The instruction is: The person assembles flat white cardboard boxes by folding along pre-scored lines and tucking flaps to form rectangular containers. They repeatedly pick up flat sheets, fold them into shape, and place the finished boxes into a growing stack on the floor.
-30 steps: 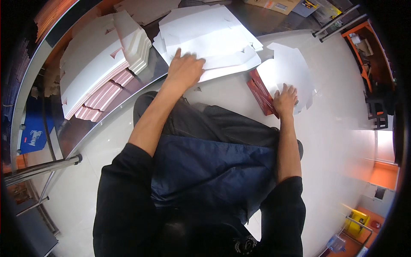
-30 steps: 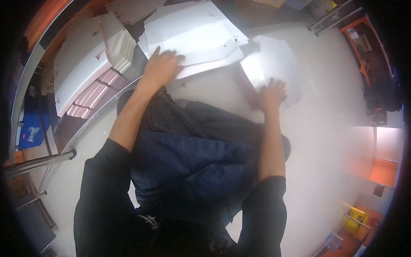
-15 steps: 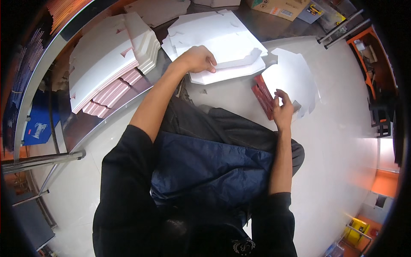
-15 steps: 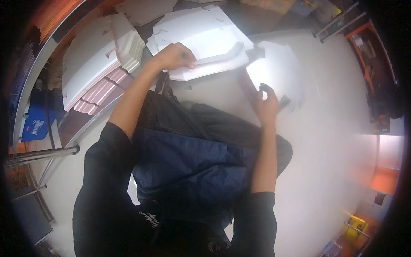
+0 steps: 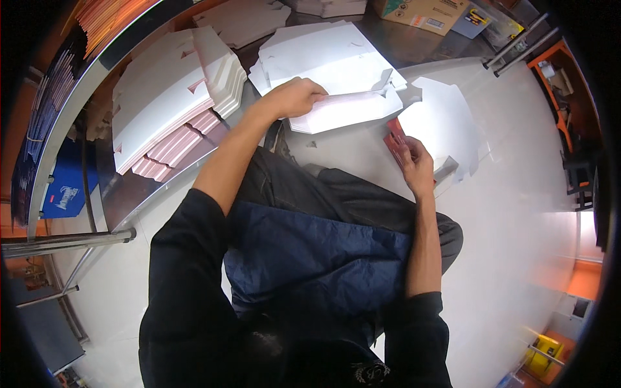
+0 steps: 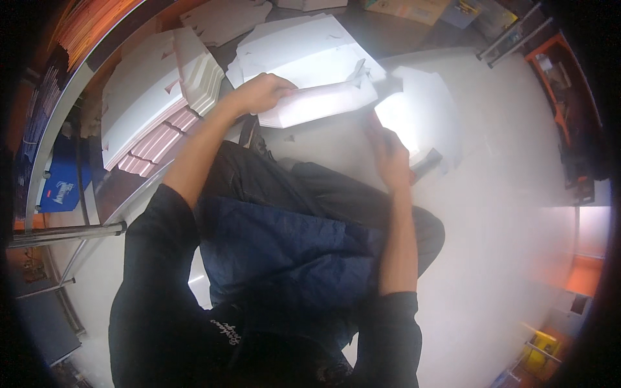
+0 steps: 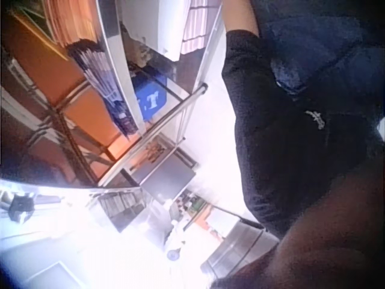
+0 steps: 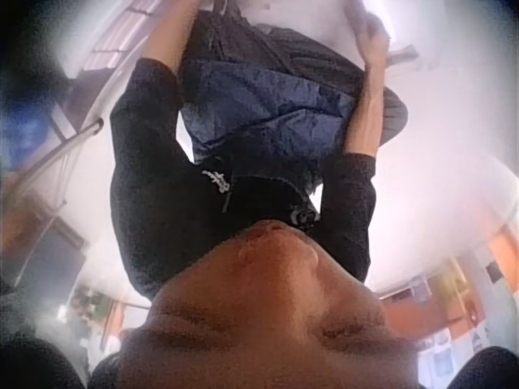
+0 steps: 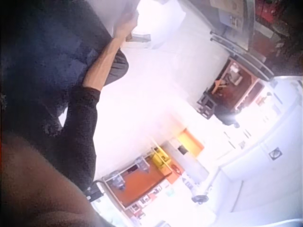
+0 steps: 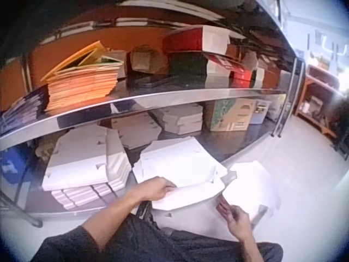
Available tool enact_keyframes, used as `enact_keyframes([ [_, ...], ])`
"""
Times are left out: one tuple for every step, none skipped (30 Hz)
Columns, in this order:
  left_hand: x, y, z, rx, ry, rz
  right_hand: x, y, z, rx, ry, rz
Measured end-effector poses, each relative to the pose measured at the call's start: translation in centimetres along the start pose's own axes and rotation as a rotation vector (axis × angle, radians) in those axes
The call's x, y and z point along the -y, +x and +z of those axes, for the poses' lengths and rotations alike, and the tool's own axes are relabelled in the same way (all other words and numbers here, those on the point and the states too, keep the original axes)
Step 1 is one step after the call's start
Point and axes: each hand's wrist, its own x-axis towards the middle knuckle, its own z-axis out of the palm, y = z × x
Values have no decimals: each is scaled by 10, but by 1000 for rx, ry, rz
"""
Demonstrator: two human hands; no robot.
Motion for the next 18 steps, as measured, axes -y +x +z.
enact_keyframes([
  [-8, -1, 1, -23, 53, -23, 11, 4, 9, 26, 217, 56],
  [-21, -4, 0, -45, 106, -47, 24, 8, 19, 54, 435, 113],
  [-29, -11, 4, -63, 161, -83, 46, 11, 31, 79, 562, 231],
  [-32, -18, 12, -81, 233, -60, 74, 15, 43, 104, 690, 352],
  [-50, -22, 11, -21, 303, -124, 90, 23, 49, 117, 811, 467],
  [-51, -28, 18, -131, 273, 4, 85, 30, 61, -3, 695, 457],
  [-46, -38, 23, -239, 255, 118, 76, 37, 84, -106, 591, 444],
  [-47, -46, 24, -450, 136, 75, 65, 43, 103, -217, 477, 426],
  [-46, -49, 29, -659, -4, 46, 46, 48, 118, -306, 492, 457],
  [-43, -50, 32, -864, -146, 15, 28, 50, 133, -396, 511, 487],
  [-23, -60, 37, -922, -338, -105, 32, 49, 144, -350, 597, 469],
  [2, -69, 44, -978, -534, -223, 36, 48, 154, -308, 686, 453],
  [3, -72, 41, -1023, -750, -335, 30, 48, 159, -279, 759, 440],
  [4, -72, 39, -1029, -922, -397, 25, 51, 163, -283, 723, 374],
  [4, -68, 37, -1028, -1096, -457, 17, 59, 160, -284, 639, 304],
  [1, -65, 31, -1028, -1265, -515, 12, 66, 157, -287, 560, 239],
  [5, -68, 29, -1045, -1289, -544, 20, 80, 146, -273, 453, 163],
  [7, -70, 29, -1060, -1315, -571, 27, 92, 134, -277, 408, 133],
])
